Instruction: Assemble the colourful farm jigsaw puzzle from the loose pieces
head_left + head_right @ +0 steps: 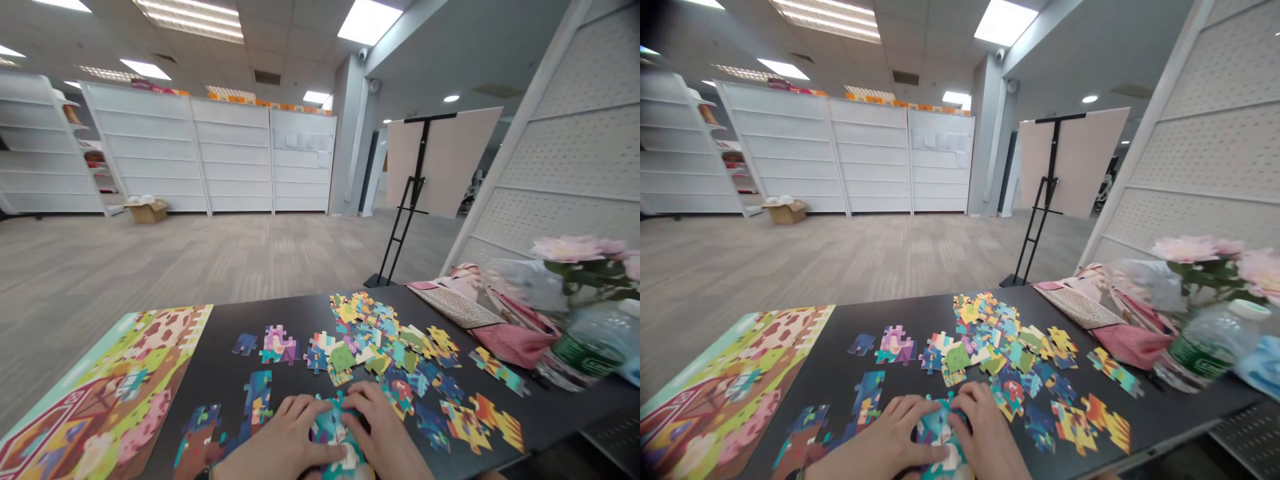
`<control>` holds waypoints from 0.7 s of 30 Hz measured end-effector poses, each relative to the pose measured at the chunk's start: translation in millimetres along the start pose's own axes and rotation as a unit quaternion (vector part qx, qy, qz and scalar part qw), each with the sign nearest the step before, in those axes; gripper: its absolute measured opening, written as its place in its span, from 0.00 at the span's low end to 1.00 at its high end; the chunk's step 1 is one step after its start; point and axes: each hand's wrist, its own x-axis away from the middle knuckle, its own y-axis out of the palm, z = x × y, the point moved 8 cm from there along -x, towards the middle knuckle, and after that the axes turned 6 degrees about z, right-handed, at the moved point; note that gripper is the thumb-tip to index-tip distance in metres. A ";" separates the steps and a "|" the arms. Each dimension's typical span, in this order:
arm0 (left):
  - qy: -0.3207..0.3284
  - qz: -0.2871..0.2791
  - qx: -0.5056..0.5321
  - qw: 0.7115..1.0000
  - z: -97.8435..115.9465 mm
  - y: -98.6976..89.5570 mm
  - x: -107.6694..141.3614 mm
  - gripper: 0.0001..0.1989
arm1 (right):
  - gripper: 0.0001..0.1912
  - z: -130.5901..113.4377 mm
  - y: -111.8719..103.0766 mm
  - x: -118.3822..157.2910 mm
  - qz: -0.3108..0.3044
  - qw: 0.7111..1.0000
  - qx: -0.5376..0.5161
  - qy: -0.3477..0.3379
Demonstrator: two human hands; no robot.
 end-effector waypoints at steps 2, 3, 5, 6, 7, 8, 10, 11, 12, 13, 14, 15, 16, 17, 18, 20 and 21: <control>-0.003 -0.005 0.020 1.000 4.8 -10.6 -0.1 0.22 | 0.07 -0.6 1.5 0.9 -0.006 0.999 0.031 -0.020; -0.008 -0.006 0.034 0.999 6.8 -17.2 0.2 0.23 | 0.07 -1.7 1.9 1.3 -0.006 0.998 0.046 -0.033; -0.029 0.004 0.065 0.997 6.2 -31.7 1.6 0.26 | 0.09 -4.5 1.1 2.0 0.000 0.996 0.067 -0.058; -0.045 0.021 0.081 0.995 2.8 -39.5 2.8 0.26 | 0.09 -6.0 -0.1 2.7 0.007 0.995 0.072 -0.069; -0.062 0.050 0.094 0.992 -2.5 -47.7 4.4 0.25 | 0.09 -7.3 -1.7 3.5 0.016 0.994 0.074 -0.079; -0.075 0.084 0.103 0.988 -8.9 -55.6 6.5 0.24 | 0.09 -8.3 -3.6 4.6 0.027 0.993 0.074 -0.087; -0.088 0.153 0.105 0.979 -22.0 -68.0 11.4 0.19 | 0.09 -9.1 -6.7 7.4 0.048 0.991 0.066 -0.103; -0.091 0.178 0.098 0.975 -27.8 -71.5 13.7 0.17 | 0.10 -9.1 -7.4 8.9 0.055 0.990 0.060 -0.111; -0.092 0.193 0.089 0.973 -32.4 -73.0 15.3 0.16 | 0.10 -8.6 -7.4 10.2 0.060 0.990 0.052 -0.119; -0.092 0.201 0.078 0.972 -35.8 -73.1 16.3 0.16 | 0.09 -7.6 -6.3 11.0 0.061 0.989 0.046 -0.125; -0.092 0.204 0.067 0.972 -38.0 -72.2 16.7 0.16 | 0.09 -6.1 -4.8 11.3 0.059 0.989 0.041 -0.128; -0.091 0.203 0.058 0.973 -38.8 -70.6 16.5 0.15 | 0.08 -4.5 -3.0 11.0 0.055 0.989 0.038 -0.128; -0.088 0.199 0.051 0.975 -38.6 -68.7 15.9 0.15 | 0.08 -2.8 -1.2 10.1 0.051 0.990 0.035 -0.125; -0.084 0.193 0.045 0.977 -37.5 -66.5 15.0 0.15 | 0.08 -1.4 0.2 8.7 0.047 0.991 0.032 -0.120; -0.079 0.186 0.041 0.979 -36.0 -64.3 14.1 0.14 | 0.08 -0.8 1.0 6.9 0.042 0.992 0.030 -0.114; -0.072 0.173 0.037 0.982 -33.4 -60.5 12.4 0.14 | 0.07 -2.3 0.7 3.1 0.034 0.994 0.027 -0.104; -0.070 0.167 0.036 0.983 -32.7 -59.0 11.8 0.14 | 0.07 -4.1 -0.2 1.6 0.030 0.994 0.030 -0.100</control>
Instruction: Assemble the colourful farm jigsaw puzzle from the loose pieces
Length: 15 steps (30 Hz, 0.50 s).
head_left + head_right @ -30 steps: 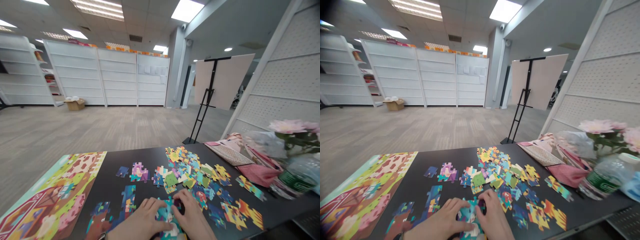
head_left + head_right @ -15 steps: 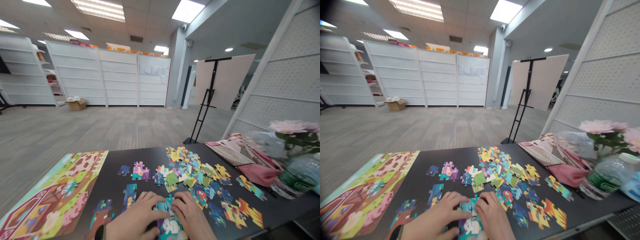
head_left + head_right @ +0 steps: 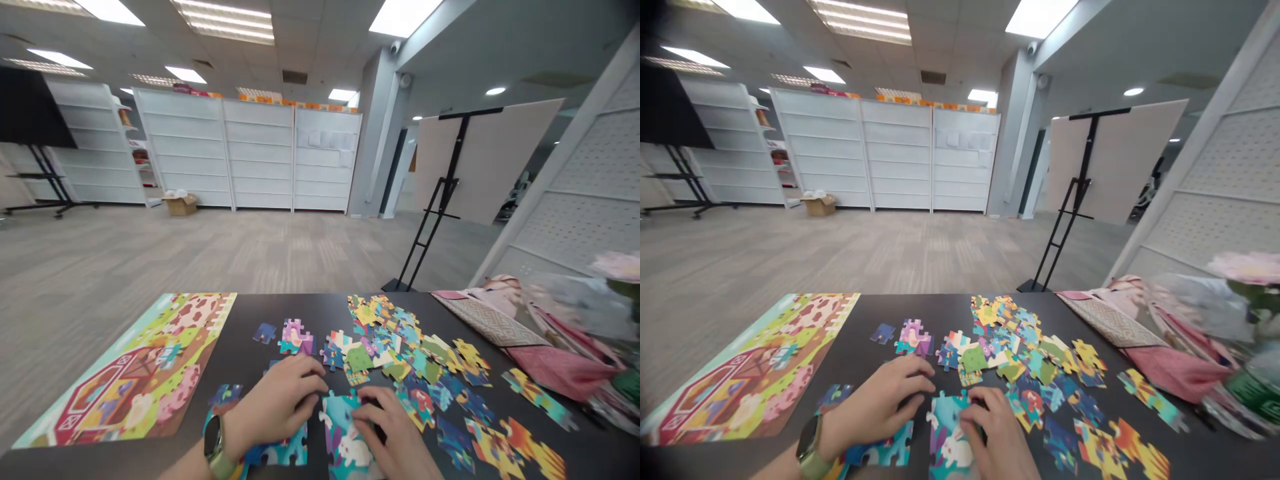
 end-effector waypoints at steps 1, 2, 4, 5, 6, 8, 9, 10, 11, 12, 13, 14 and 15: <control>0.001 -0.005 -0.001 1.000 0.1 1.3 0.0 0.13 | 0.08 -2.0 -1.1 -1.5 -0.006 1.000 0.004 0.002; 0.000 -0.009 -0.001 1.000 -0.3 2.1 0.1 0.13 | 0.08 -4.5 -2.2 -2.4 -0.012 1.000 0.010 0.000; -0.002 -0.014 -0.002 1.000 -2.1 2.9 0.1 0.13 | 0.10 -9.9 -4.2 -1.9 -0.015 0.999 0.032 -0.011; -0.005 -0.014 -0.002 1.000 -3.3 2.9 0.0 0.14 | 0.11 -12.6 -4.7 -0.5 -0.009 0.999 0.049 -0.023; -0.007 -0.014 -0.003 1.000 -4.6 2.8 0.0 0.14 | 0.11 -15.3 -4.3 1.5 0.000 0.997 0.070 -0.040; -0.011 -0.013 -0.006 1.000 -6.8 2.5 -0.2 0.15 | 0.16 -20.3 1.7 6.8 0.018 0.988 0.128 -0.087; -0.014 -0.013 -0.007 1.000 -7.7 2.3 -0.4 0.15 | 0.21 -22.9 7.6 9.9 0.023 0.980 0.159 -0.118; -0.017 -0.015 -0.008 1.000 -8.2 2.1 -0.8 0.15 | 0.27 -25.8 14.9 13.0 0.026 0.970 0.188 -0.153; -0.020 -0.019 -0.009 1.000 -8.5 1.7 -1.2 0.15 | 0.33 -27.9 22.9 16.0 0.028 0.959 0.212 -0.186; -0.025 -0.024 -0.010 0.999 -8.7 1.0 -1.7 0.15 | 0.37 -29.1 30.4 18.5 0.030 0.949 0.231 -0.213; -0.030 -0.032 -0.010 0.999 -8.7 0.1 -2.2 0.15 | 0.39 -29.3 36.8 20.3 0.032 0.942 0.242 -0.232; -0.035 -0.043 -0.009 0.998 -8.8 -0.9 -2.4 0.15 | 0.40 -28.5 41.6 21.4 0.035 0.938 0.247 -0.241; -0.040 -0.055 -0.007 0.998 -9.3 -2.2 -2.1 0.16 | 0.41 -26.9 45.0 21.7 0.037 0.939 0.245 -0.240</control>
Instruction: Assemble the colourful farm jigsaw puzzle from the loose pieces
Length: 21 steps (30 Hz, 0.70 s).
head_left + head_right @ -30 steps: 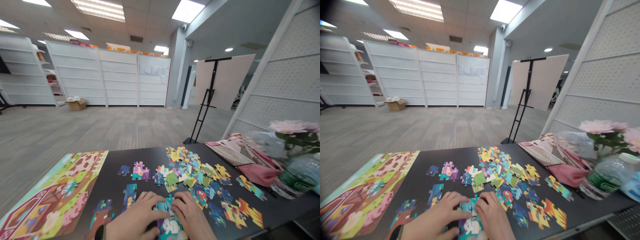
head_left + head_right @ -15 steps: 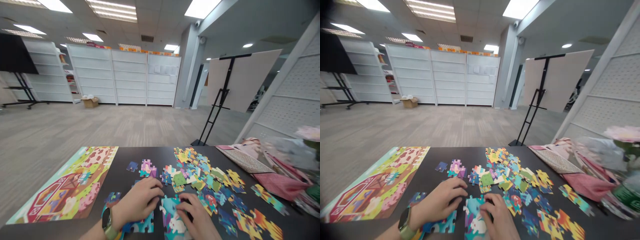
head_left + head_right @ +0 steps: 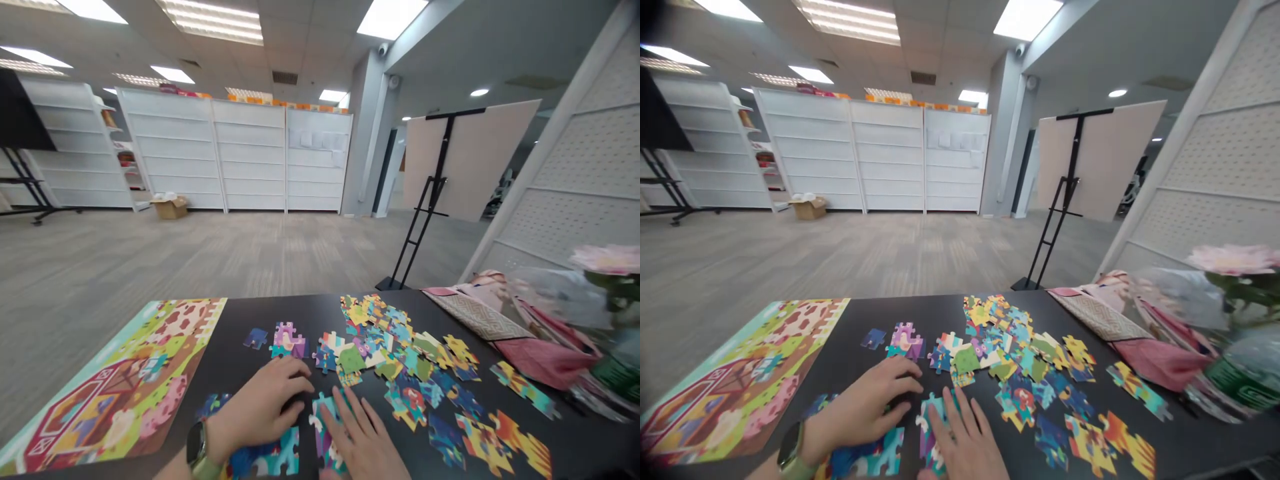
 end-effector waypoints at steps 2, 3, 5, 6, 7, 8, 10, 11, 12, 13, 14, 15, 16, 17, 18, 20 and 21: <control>-0.015 -0.032 0.008 0.999 -4.4 -1.4 2.6 0.21 | 0.42 1.6 4.0 1.3 0.002 1.000 -0.017 0.021; -0.029 -0.054 0.011 0.998 -9.2 -0.5 5.0 0.26 | 0.42 2.4 4.8 1.7 0.001 0.999 -0.029 0.033; -0.073 -0.106 0.007 0.992 -25.1 4.6 12.0 0.42 | 0.42 3.5 5.7 2.2 -0.016 0.997 -0.052 0.058; -0.099 -0.133 0.001 0.986 -34.6 8.4 16.3 0.51 | 0.41 3.9 5.5 2.3 -0.027 0.995 -0.063 0.070; -0.125 -0.156 -0.005 0.980 -43.9 11.8 20.4 0.58 | 0.41 4.4 4.8 2.2 -0.038 0.993 -0.075 0.082; -0.147 -0.171 -0.012 0.974 -51.9 14.2 23.7 0.62 | 0.41 4.8 3.6 2.1 -0.046 0.991 -0.085 0.090; -0.173 -0.176 -0.021 0.969 -61.5 15.4 26.4 0.65 | 0.42 5.1 -0.4 1.3 -0.050 0.990 -0.097 0.088; -0.178 -0.172 -0.023 0.969 -62.8 14.7 26.0 0.64 | 0.41 5.1 -2.5 0.8 -0.047 0.991 -0.097 0.079; -0.181 -0.166 -0.025 0.969 -62.6 13.6 24.9 0.63 | 0.41 5.1 -4.2 0.4 -0.041 0.993 -0.092 0.068; -0.183 -0.162 -0.025 0.969 -61.2 12.4 23.5 0.62 | 0.41 5.3 -5.4 0.1 -0.033 0.994 -0.084 0.055; -0.184 -0.161 -0.023 0.969 -58.8 11.8 22.0 0.61 | 0.39 5.6 -6.2 -0.2 -0.021 0.996 -0.073 0.044; -0.185 -0.160 -0.020 0.969 -56.0 11.2 20.5 0.60 | 0.36 6.4 -6.6 -0.3 -0.007 0.998 -0.058 0.035; -0.187 -0.159 -0.019 0.969 -53.4 10.8 19.1 0.60 | 0.32 7.0 -6.6 -0.4 0.006 0.999 -0.040 0.027; -0.188 -0.157 -0.016 0.969 -50.9 10.4 17.9 0.60 | 0.29 7.1 -6.5 -0.5 0.019 0.999 -0.024 0.019; -0.188 -0.156 -0.012 0.970 -48.6 10.5 16.9 0.59 | 0.26 7.3 -6.3 -0.6 0.030 0.999 -0.009 0.013; -0.180 -0.153 -0.003 0.972 -44.9 11.5 15.8 0.58 | 0.27 7.9 -6.0 -0.8 0.044 0.999 -0.001 0.010; -0.176 -0.150 0.002 0.973 -43.9 12.2 15.5 0.57 | 0.27 8.3 -6.0 -0.9 0.047 0.999 -0.007 0.011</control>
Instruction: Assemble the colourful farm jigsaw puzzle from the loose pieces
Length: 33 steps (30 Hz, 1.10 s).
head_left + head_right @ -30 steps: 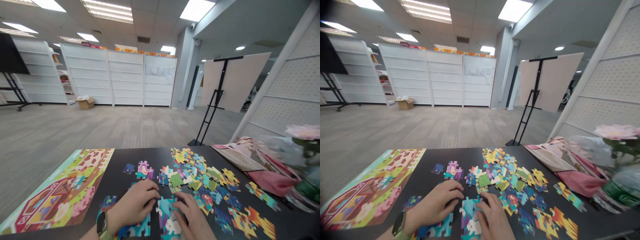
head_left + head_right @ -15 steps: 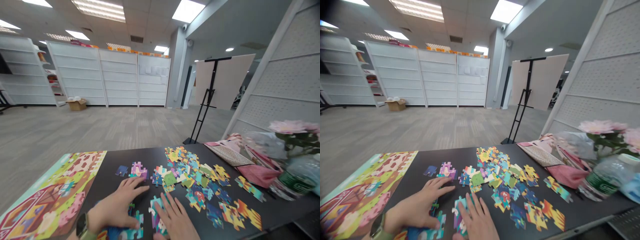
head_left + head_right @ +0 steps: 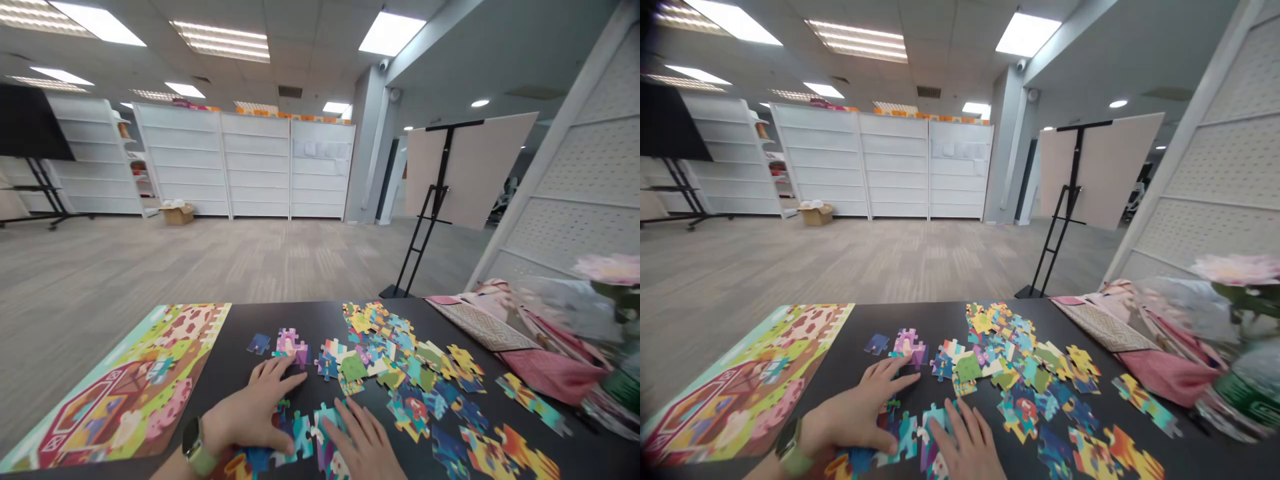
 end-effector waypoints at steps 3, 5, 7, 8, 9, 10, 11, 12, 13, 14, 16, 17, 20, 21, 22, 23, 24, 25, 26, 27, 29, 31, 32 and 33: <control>0.009 0.004 0.013 1.000 0.9 1.5 -0.1 0.57 | 0.24 0.9 -0.8 -0.5 0.003 1.000 -0.017 0.010; 0.006 0.004 0.012 1.000 1.1 1.5 0.2 0.56 | 0.23 1.7 -0.5 -0.3 -0.001 1.000 -0.024 0.020; 0.000 -0.002 0.008 1.000 2.3 1.2 0.8 0.56 | 0.22 4.0 0.7 0.6 -0.007 0.998 -0.044 0.040; -0.004 -0.005 0.005 1.000 3.1 0.7 1.3 0.55 | 0.23 5.7 1.9 1.3 -0.012 0.997 -0.056 0.053; -0.008 -0.007 0.003 1.000 4.0 0.0 1.8 0.55 | 0.24 7.4 3.1 2.1 -0.018 0.995 -0.068 0.064; -0.010 -0.008 0.002 1.000 5.2 -0.7 2.2 0.55 | 0.24 8.8 4.7 2.8 -0.026 0.994 -0.076 0.073; -0.010 -0.008 0.001 1.000 6.4 -1.5 2.5 0.54 | 0.25 10.0 6.2 3.4 -0.034 0.993 -0.082 0.078; -0.011 -0.008 0.001 1.000 7.4 -1.9 2.8 0.54 | 0.25 10.9 7.3 3.8 -0.040 0.992 -0.084 0.082; -0.012 -0.008 0.001 1.000 8.2 -2.1 3.0 0.54 | 0.24 11.5 7.8 3.9 -0.041 0.992 -0.084 0.084; -0.014 -0.009 0.002 1.000 8.3 -1.7 3.2 0.53 | 0.22 11.9 7.7 3.9 -0.037 0.992 -0.083 0.086; -0.024 -0.012 0.005 1.000 5.8 0.9 3.2 0.52 | 0.16 11.5 7.4 4.1 -0.021 0.993 -0.076 0.091; -0.028 -0.013 0.006 0.999 3.3 3.3 2.9 0.51 | 0.13 10.4 8.1 4.5 -0.012 0.993 -0.071 0.093; -0.024 -0.006 0.002 1.000 -8.7 12.2 -0.2 0.50 | 0.10 6.9 16.9 7.9 0.000 0.993 -0.058 0.104; -0.018 0.005 0.000 1.000 -13.2 14.2 -1.7 0.49 | 0.09 6.7 20.6 9.8 0.005 0.992 -0.052 0.113; -0.009 0.020 -0.002 1.000 -17.2 15.0 -3.0 0.49 | 0.08 7.3 24.0 11.9 0.012 0.991 -0.045 0.124; -0.001 0.036 -0.004 0.999 -20.6 14.6 -3.8 0.48 | 0.08 8.2 26.7 14.1 0.021 0.990 -0.038 0.136; 0.006 0.051 -0.008 0.999 -23.5 13.2 -4.0 0.48 | 0.08 9.3 28.6 16.1 0.031 0.988 -0.031 0.147; 0.011 0.061 -0.012 0.998 -25.9 11.2 -3.6 0.48 | 0.08 9.7 30.7 17.7 0.037 0.987 -0.026 0.152; 0.011 0.064 -0.016 0.998 -28.2 9.0 -2.9 0.48 | 0.08 9.7 33.0 18.9 0.040 0.987 -0.022 0.154; 0.007 0.060 -0.021 0.998 -30.7 7.3 -2.1 0.49 | 0.08 9.3 34.9 19.6 0.044 0.987 -0.019 0.154; 0.002 0.051 -0.024 0.998 -34.7 4.4 -1.9 0.48 | 0.08 7.5 40.4 20.1 0.042 0.987 -0.021 0.151; 0.007 0.060 -0.027 0.998 -36.1 4.8 -4.7 0.46 | 0.08 6.1 42.7 20.0 0.047 0.987 -0.027 0.154; 0.011 0.068 -0.033 0.997 -35.4 8.1 -7.3 0.45 | 0.08 6.7 38.9 19.8 0.067 0.985 -0.032 0.157; 0.008 0.072 -0.042 0.996 -34.2 15.0 -10.3 0.44 | 0.07 8.8 30.7 19.6 0.097 0.981 -0.044 0.159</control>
